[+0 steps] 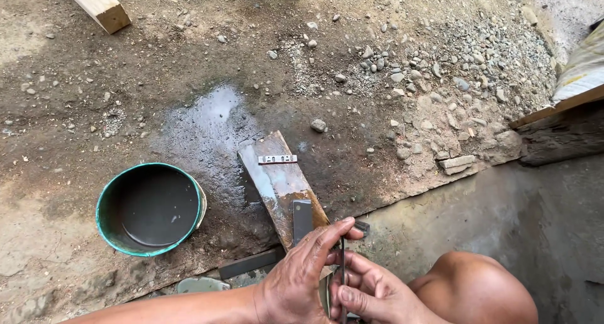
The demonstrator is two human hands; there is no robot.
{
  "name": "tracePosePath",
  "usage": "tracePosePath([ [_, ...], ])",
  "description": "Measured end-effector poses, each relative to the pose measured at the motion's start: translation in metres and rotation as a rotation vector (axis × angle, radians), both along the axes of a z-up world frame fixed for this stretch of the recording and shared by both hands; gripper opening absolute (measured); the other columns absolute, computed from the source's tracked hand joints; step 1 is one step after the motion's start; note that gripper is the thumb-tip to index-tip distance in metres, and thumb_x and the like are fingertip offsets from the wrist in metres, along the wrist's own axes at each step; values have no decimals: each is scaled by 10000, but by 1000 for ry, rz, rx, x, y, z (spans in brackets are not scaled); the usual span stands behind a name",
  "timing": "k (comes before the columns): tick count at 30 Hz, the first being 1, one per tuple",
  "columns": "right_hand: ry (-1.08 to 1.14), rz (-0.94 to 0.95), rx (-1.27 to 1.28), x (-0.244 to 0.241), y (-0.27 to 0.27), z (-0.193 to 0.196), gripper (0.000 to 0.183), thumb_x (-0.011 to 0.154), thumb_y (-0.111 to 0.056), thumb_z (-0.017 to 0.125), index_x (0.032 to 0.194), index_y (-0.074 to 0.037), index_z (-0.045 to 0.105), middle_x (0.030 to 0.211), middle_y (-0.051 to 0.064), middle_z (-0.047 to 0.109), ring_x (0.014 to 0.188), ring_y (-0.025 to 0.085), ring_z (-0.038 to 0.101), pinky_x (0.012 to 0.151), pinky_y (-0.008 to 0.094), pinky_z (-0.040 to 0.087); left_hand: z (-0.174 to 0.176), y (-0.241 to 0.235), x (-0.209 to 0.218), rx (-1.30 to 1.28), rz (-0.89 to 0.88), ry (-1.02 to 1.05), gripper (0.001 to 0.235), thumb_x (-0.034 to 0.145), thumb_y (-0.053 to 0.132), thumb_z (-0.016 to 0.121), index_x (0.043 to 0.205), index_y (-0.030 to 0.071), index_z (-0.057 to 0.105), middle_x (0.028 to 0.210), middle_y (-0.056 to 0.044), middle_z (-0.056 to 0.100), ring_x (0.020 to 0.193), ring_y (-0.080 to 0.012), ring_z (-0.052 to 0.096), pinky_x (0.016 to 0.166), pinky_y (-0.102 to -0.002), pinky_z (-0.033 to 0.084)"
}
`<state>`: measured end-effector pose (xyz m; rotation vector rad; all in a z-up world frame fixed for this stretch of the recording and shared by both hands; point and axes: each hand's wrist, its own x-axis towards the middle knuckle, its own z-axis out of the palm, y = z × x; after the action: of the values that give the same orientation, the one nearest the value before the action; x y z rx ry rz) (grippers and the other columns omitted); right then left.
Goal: The person sharpens a metal part on a wet sharpening stone, repeatedly dipping the part into a bucket of water. They hold the part with both hands, rub it against the stone, and occasionally inspect the edge before resuming the sharpening motion.
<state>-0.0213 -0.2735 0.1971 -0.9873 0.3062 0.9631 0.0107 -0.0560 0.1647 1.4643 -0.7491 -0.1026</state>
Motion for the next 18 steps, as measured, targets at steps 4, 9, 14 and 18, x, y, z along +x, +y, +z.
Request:
tracePosePath([
  [4, -74, 89, 21, 4, 5, 9, 665, 963, -232, 707, 1516, -48, 388, 1013, 57, 661, 948, 148, 671, 844, 293, 543, 5, 11, 6, 25, -24, -83, 1066, 825, 249, 871, 1648, 8, 237, 1532, -184, 524, 1422, -338, 583, 1171, -400, 546],
  [9, -25, 68, -61, -7, 1, -10, 641, 892, -115, 773, 1441, -57, 448, 1091, 40, 643, 984, 137, 678, 879, 303, 559, 1, 12, 3, 129, -8, -162, 1117, 770, 278, 881, 1647, 13, 241, 1498, -181, 560, 1370, -350, 608, 1177, -461, 468],
  [14, -4, 83, -48, -5, -1, -9, 561, 907, -71, 774, 1394, -19, 502, 1120, 66, 641, 1008, 150, 692, 911, 318, 559, -3, 15, 2, 143, -21, -206, 1143, 759, 295, 895, 1647, 20, 231, 1495, -178, 569, 1356, -349, 614, 1155, -467, 470],
  [18, -11, 114, -59, -7, -3, -9, 524, 908, -90, 747, 1374, -12, 520, 1140, 62, 660, 1040, 154, 707, 951, 321, 565, -3, 16, 5, 134, -46, -196, 1208, 708, 321, 913, 1659, 29, 228, 1491, -161, 577, 1338, -341, 625, 1151, -465, 480],
])
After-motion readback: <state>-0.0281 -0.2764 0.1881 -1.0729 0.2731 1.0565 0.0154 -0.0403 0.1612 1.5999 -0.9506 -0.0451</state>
